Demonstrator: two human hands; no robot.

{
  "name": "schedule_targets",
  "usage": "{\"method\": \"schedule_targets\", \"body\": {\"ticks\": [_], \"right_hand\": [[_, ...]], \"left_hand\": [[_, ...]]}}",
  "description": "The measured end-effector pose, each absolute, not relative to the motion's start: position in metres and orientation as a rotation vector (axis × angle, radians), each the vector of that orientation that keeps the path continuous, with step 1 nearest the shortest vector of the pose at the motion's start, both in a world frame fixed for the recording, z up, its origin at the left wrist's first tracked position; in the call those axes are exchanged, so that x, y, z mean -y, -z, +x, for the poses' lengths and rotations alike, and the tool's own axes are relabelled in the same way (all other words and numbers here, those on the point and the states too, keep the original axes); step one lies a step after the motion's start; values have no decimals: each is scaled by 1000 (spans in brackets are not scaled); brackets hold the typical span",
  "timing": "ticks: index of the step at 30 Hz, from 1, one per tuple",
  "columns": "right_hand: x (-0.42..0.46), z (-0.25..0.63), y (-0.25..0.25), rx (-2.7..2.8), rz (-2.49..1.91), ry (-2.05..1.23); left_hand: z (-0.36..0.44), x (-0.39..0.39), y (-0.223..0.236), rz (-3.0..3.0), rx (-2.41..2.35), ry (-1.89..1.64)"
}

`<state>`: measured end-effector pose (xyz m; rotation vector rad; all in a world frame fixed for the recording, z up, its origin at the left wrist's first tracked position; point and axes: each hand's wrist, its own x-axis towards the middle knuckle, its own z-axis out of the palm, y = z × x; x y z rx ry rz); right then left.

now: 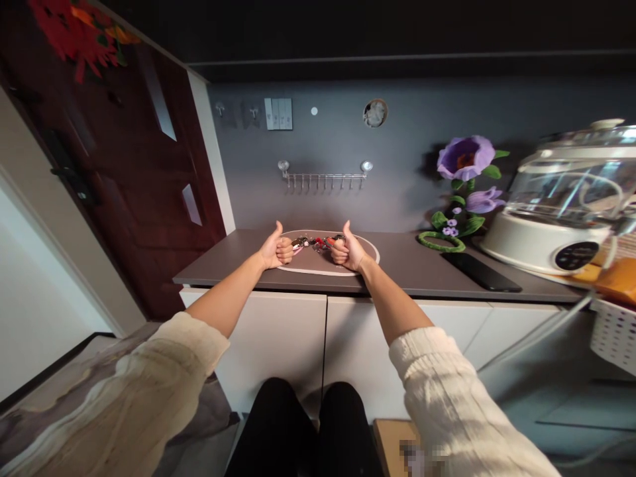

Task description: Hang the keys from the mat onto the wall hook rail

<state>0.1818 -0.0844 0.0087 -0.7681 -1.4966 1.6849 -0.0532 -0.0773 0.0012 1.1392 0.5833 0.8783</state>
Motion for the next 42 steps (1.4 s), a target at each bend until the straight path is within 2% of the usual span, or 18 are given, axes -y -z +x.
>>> {"method": "schedule_targets", "body": {"ticks": [8, 16, 24, 34, 42], "right_hand": [[79, 175, -21, 1559, -754, -1605], [48, 151, -42, 1587, -775, -1185], [9, 126, -36, 1545, -941, -802], [2, 131, -13, 2058, -1222, -76], [3, 128, -11, 2178, -1268, 76]], "left_hand": [[-55, 73, -20, 1300, -612, -837], [-51, 41, -44, 1771, -1013, -1303], [-44, 12, -23, 2199, -1441, -1455], [-51, 7, -6, 2741, -1404, -1001], [-50, 14, -9, 2862, -1301, -638]]}}
